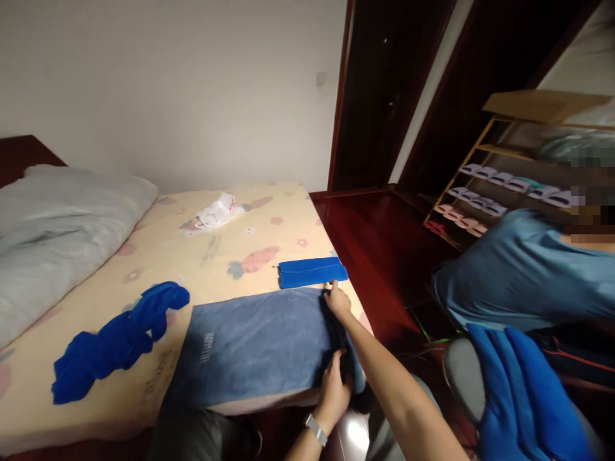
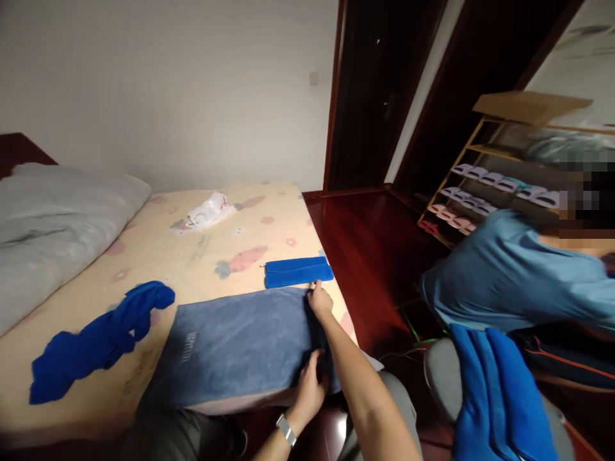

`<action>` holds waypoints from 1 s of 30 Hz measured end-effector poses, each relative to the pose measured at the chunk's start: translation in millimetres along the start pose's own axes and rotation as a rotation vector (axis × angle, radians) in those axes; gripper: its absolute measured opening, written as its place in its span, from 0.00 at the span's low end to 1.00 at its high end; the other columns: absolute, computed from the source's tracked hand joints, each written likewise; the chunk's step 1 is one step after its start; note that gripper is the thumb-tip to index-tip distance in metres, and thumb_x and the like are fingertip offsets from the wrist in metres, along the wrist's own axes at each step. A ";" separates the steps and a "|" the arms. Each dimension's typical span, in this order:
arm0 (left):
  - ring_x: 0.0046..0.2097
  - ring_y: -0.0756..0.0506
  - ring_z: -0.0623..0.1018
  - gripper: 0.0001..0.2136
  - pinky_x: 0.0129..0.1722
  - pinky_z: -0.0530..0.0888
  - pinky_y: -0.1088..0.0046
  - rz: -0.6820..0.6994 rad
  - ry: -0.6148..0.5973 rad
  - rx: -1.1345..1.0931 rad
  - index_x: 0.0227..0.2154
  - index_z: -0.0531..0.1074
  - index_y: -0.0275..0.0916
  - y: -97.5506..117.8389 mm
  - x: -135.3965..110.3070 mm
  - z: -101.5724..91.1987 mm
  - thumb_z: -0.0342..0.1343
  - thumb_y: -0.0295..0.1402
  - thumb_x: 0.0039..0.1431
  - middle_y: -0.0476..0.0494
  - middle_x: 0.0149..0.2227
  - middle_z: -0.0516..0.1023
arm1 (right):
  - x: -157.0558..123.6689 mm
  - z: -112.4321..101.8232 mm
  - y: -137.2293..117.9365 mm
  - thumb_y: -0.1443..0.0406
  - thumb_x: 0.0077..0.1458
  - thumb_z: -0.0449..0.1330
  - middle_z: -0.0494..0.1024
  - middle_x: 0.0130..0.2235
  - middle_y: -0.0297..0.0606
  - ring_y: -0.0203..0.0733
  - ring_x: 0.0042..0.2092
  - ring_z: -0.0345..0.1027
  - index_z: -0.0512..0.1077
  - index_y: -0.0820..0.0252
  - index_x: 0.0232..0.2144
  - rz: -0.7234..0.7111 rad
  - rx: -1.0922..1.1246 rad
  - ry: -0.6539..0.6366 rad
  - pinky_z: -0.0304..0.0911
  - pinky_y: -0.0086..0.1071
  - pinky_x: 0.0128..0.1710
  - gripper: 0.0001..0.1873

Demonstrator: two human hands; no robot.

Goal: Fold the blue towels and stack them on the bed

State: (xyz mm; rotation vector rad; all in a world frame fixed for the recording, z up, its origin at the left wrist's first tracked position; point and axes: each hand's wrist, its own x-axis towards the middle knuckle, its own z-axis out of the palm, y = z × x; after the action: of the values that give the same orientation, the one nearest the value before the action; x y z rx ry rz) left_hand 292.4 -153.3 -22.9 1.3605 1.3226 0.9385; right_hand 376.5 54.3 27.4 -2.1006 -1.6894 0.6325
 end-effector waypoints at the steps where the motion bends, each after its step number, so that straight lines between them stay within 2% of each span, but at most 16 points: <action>1: 0.56 0.42 0.74 0.27 0.57 0.69 0.65 -0.009 0.016 0.001 0.58 0.67 0.40 -0.6 -2.5 -5.8 0.51 0.23 0.54 0.36 0.54 0.75 | 1.3 2.2 -6.1 0.63 0.62 0.54 0.80 0.43 0.52 0.51 0.44 0.76 0.63 0.62 0.56 -0.027 0.005 -0.004 0.64 0.38 0.43 0.21; 3: 0.51 0.43 0.77 0.23 0.53 0.72 0.64 -0.038 0.070 0.002 0.58 0.68 0.40 -4.6 -8.6 -24.6 0.51 0.27 0.58 0.36 0.50 0.77 | 1.6 5.9 -21.6 0.65 0.64 0.50 0.80 0.44 0.48 0.48 0.44 0.75 0.66 0.60 0.55 -0.132 0.046 -0.009 0.64 0.36 0.45 0.18; 5: 0.44 0.44 0.79 0.21 0.48 0.74 0.65 -0.053 0.150 0.001 0.58 0.67 0.40 -11.2 -17.2 -54.0 0.50 0.33 0.62 0.38 0.45 0.79 | 0.9 10.8 -45.8 0.67 0.64 0.49 0.80 0.46 0.42 0.44 0.47 0.74 0.71 0.56 0.50 -0.269 0.091 -0.039 0.63 0.33 0.47 0.16; 7: 0.40 0.45 0.80 0.21 0.44 0.76 0.66 -0.059 0.237 -0.001 0.58 0.66 0.39 -19.5 -28.3 -92.9 0.49 0.39 0.64 0.39 0.41 0.80 | -0.5 20.3 -79.8 0.68 0.63 0.49 0.80 0.47 0.38 0.42 0.49 0.74 0.74 0.54 0.46 -0.386 0.121 -0.085 0.63 0.31 0.49 0.15; 9: 0.39 0.44 0.80 0.22 0.43 0.76 0.65 -0.074 0.339 0.008 0.56 0.67 0.38 -28.9 -41.7 -137.9 0.48 0.44 0.65 0.38 0.40 0.81 | -3.9 36.3 -120.9 0.68 0.62 0.51 0.81 0.45 0.36 0.41 0.48 0.74 0.75 0.54 0.46 -0.484 0.134 -0.135 0.63 0.29 0.49 0.15; 14: 0.46 0.38 0.81 0.23 0.46 0.77 0.61 -0.160 0.640 0.164 0.45 0.74 0.38 -55.2 -82.2 -251.0 0.49 0.52 0.60 0.34 0.44 0.82 | -25.0 98.4 -224.3 0.69 0.60 0.56 0.81 0.40 0.38 0.40 0.42 0.74 0.75 0.57 0.46 -0.692 0.102 -0.271 0.63 0.27 0.44 0.13; 16: 0.45 0.37 0.82 0.22 0.44 0.78 0.62 -0.196 0.726 0.251 0.44 0.76 0.39 -67.4 -98.7 -287.2 0.49 0.52 0.60 0.36 0.43 0.83 | -35.9 127.4 -258.2 0.67 0.61 0.58 0.80 0.41 0.40 0.40 0.43 0.73 0.77 0.57 0.43 -0.763 0.069 -0.318 0.62 0.28 0.45 0.10; 18: 0.44 0.37 0.82 0.21 0.43 0.78 0.63 -0.224 0.808 0.347 0.43 0.76 0.40 -80.1 -112.8 -315.1 0.49 0.51 0.61 0.36 0.43 0.83 | -45.7 157.0 -286.7 0.64 0.61 0.60 0.78 0.45 0.42 0.42 0.47 0.71 0.77 0.58 0.41 -0.819 0.035 -0.349 0.61 0.29 0.48 0.08; 21: 0.43 0.37 0.82 0.20 0.43 0.77 0.62 -0.240 0.917 0.511 0.43 0.76 0.39 -94.2 -126.5 -342.2 0.46 0.47 0.63 0.35 0.43 0.83 | -56.7 200.3 -320.1 0.62 0.63 0.59 0.73 0.51 0.45 0.44 0.52 0.67 0.76 0.58 0.43 -0.859 -0.014 -0.377 0.60 0.32 0.52 0.10; 23: 0.44 0.36 0.80 0.21 0.46 0.75 0.60 -0.246 0.960 0.657 0.43 0.76 0.37 -97.0 -130.8 -352.5 0.43 0.44 0.65 0.33 0.44 0.82 | -61.3 226.2 -335.6 0.63 0.64 0.56 0.73 0.51 0.44 0.44 0.52 0.67 0.75 0.58 0.46 -0.868 -0.044 -0.407 0.60 0.34 0.53 0.11; 25: 0.44 0.36 0.79 0.20 0.46 0.73 0.58 -0.311 0.956 0.824 0.42 0.77 0.36 -95.1 -132.7 -358.8 0.42 0.42 0.66 0.33 0.43 0.81 | -63.8 247.2 -345.0 0.65 0.65 0.54 0.74 0.50 0.44 0.44 0.51 0.68 0.74 0.58 0.47 -0.873 -0.070 -0.442 0.60 0.35 0.53 0.12; 27: 0.43 0.36 0.77 0.19 0.44 0.72 0.58 -0.423 0.921 0.939 0.40 0.78 0.38 -92.1 -133.5 -362.6 0.43 0.42 0.66 0.34 0.41 0.80 | -64.2 261.7 -348.7 0.67 0.65 0.53 0.75 0.50 0.46 0.46 0.51 0.68 0.73 0.59 0.47 -0.875 -0.089 -0.471 0.61 0.37 0.52 0.12; 30: 0.45 0.36 0.77 0.17 0.44 0.70 0.60 -0.506 0.878 0.937 0.36 0.77 0.41 -93.5 -134.9 -366.1 0.47 0.45 0.64 0.37 0.41 0.80 | -61.5 271.9 -347.5 0.67 0.63 0.55 0.75 0.51 0.46 0.48 0.52 0.68 0.74 0.59 0.46 -0.879 -0.090 -0.493 0.61 0.38 0.53 0.11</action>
State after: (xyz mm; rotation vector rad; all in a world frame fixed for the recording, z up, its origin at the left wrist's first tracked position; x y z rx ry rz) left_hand -97.8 -246.7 -19.2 1.1278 2.8678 0.5478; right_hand -67.8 69.9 -1.9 -1.0594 -2.6622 0.8018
